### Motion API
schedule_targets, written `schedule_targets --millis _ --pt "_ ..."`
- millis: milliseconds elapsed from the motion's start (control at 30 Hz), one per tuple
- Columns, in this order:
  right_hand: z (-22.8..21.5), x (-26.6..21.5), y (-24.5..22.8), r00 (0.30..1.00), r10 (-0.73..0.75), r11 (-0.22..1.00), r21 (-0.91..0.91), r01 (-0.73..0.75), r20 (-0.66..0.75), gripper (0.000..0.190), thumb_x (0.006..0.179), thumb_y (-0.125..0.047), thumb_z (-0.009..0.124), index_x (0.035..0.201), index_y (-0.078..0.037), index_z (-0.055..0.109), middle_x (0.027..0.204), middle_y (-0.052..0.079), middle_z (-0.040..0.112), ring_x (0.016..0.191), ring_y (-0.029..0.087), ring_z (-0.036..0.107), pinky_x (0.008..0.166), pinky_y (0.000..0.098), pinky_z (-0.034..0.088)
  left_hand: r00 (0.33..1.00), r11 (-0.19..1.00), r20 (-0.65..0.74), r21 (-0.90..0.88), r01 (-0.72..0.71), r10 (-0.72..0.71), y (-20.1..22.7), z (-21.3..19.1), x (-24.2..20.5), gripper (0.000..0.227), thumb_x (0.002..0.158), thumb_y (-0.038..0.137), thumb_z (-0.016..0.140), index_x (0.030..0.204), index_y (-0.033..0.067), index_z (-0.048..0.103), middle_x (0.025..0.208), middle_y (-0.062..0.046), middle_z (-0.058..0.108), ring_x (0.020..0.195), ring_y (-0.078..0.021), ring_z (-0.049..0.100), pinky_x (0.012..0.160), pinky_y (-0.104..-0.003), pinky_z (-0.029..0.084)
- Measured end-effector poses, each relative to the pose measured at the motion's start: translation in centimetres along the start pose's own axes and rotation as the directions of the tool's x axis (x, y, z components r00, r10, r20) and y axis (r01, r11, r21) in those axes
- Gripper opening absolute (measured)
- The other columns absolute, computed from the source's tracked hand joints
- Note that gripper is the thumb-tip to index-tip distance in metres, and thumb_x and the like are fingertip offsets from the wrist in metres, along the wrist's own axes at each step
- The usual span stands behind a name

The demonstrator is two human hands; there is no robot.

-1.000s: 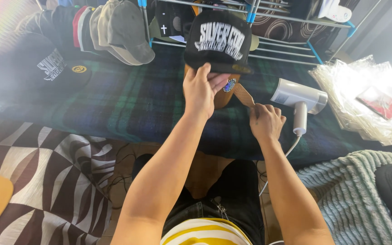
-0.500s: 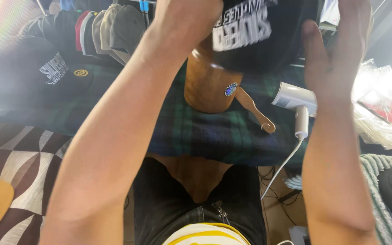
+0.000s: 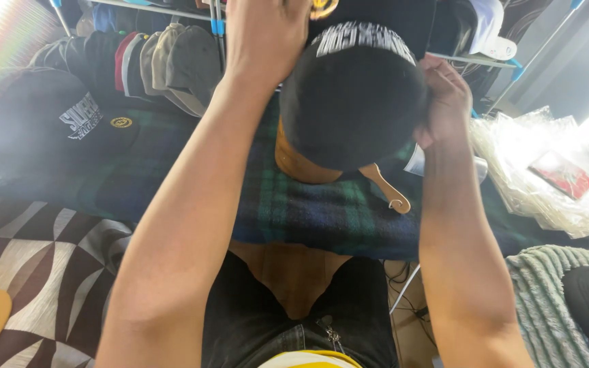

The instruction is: Cleaning a black baseball cap using a brush on a hat stand

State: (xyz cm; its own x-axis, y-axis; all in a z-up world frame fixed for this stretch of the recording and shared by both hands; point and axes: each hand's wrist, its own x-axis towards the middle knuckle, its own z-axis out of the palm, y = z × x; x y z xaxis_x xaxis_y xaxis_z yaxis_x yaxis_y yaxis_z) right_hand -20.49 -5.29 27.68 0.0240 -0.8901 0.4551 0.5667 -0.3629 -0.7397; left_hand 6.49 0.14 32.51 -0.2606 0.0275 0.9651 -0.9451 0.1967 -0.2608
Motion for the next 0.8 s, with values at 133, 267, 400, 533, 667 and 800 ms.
schedule_targets --millis 133,267,400,533,667,800 --pt "0.2 1.6 2.9 0.966 0.194 0.977 0.125 -0.174 -0.171 0.014 0.080 0.008 0.071 0.091 -0.001 0.074 0.068 0.009 0.068 0.056 0.020 0.065 0.050 0.0336 0.056 0.612 0.281 0.554 -0.569 0.773 -0.564 1.2 0.1 -6.6 0.032 0.100 0.035 0.058 0.124 0.0147 0.055 0.115 0.000 0.051 0.093 -0.0157 0.056 0.078 -0.033 0.049" --pt "0.7 3.6 5.6 0.812 0.357 0.919 0.018 -0.394 -0.463 0.013 0.081 -0.001 0.068 0.071 -0.008 0.064 0.054 0.005 0.057 0.041 0.017 0.055 0.034 0.0326 0.041 0.220 -0.371 0.786 -0.493 0.787 -0.578 2.7 2.7 -10.5 0.044 0.097 0.021 0.062 0.140 0.0107 0.062 0.111 0.001 0.074 0.086 -0.0082 0.067 0.067 -0.024 0.056" --pt "2.2 3.9 7.2 0.742 0.369 0.895 -0.001 -0.446 -0.559 0.017 0.079 0.006 0.062 0.094 0.002 0.070 0.071 0.014 0.066 0.061 0.026 0.069 0.052 0.0408 0.056 0.282 -0.334 0.708 -0.596 0.730 -0.647 2.7 5.5 -12.2 0.049 0.092 0.029 0.067 0.136 0.0090 0.063 0.130 -0.010 0.070 0.121 -0.0179 0.065 0.106 -0.030 0.054" --pt "-0.4 4.4 10.1 0.809 0.251 0.849 -0.280 -0.448 -0.531 0.022 0.091 -0.022 0.056 0.109 -0.012 0.065 0.069 0.004 0.059 0.046 0.017 0.055 0.038 0.0338 0.037 0.250 -0.186 0.737 -0.454 0.871 -0.628 3.4 5.5 -12.5 0.051 0.095 0.034 0.060 0.140 0.0104 0.059 0.137 -0.008 0.067 0.128 -0.0176 0.061 0.107 -0.029 0.050" --pt "-1.1 3.4 11.0 0.961 0.053 0.894 -0.415 -0.167 -0.271 0.024 0.094 -0.038 0.057 0.091 -0.015 0.063 0.075 0.001 0.059 0.061 0.011 0.053 0.055 0.0283 0.045 0.120 -0.063 0.772 -0.203 0.977 -0.624 3.6 4.9 -12.1 0.065 0.091 0.054 0.050 0.147 0.0201 0.053 0.146 -0.008 0.061 0.138 -0.0238 0.055 0.111 -0.034 0.044" --pt "-0.4 1.8 10.5 0.985 0.122 0.905 -0.394 -0.160 -0.121 0.031 0.096 -0.049 0.053 0.103 -0.022 0.068 0.071 -0.008 0.053 0.060 0.004 0.047 0.055 0.0238 0.041 0.114 -0.051 0.771 -0.187 0.981 -0.627 3.7 5.1 -12.1 0.075 0.089 0.060 0.046 0.150 0.0157 0.047 0.150 -0.010 0.056 0.141 -0.0271 0.050 0.115 -0.036 0.041"
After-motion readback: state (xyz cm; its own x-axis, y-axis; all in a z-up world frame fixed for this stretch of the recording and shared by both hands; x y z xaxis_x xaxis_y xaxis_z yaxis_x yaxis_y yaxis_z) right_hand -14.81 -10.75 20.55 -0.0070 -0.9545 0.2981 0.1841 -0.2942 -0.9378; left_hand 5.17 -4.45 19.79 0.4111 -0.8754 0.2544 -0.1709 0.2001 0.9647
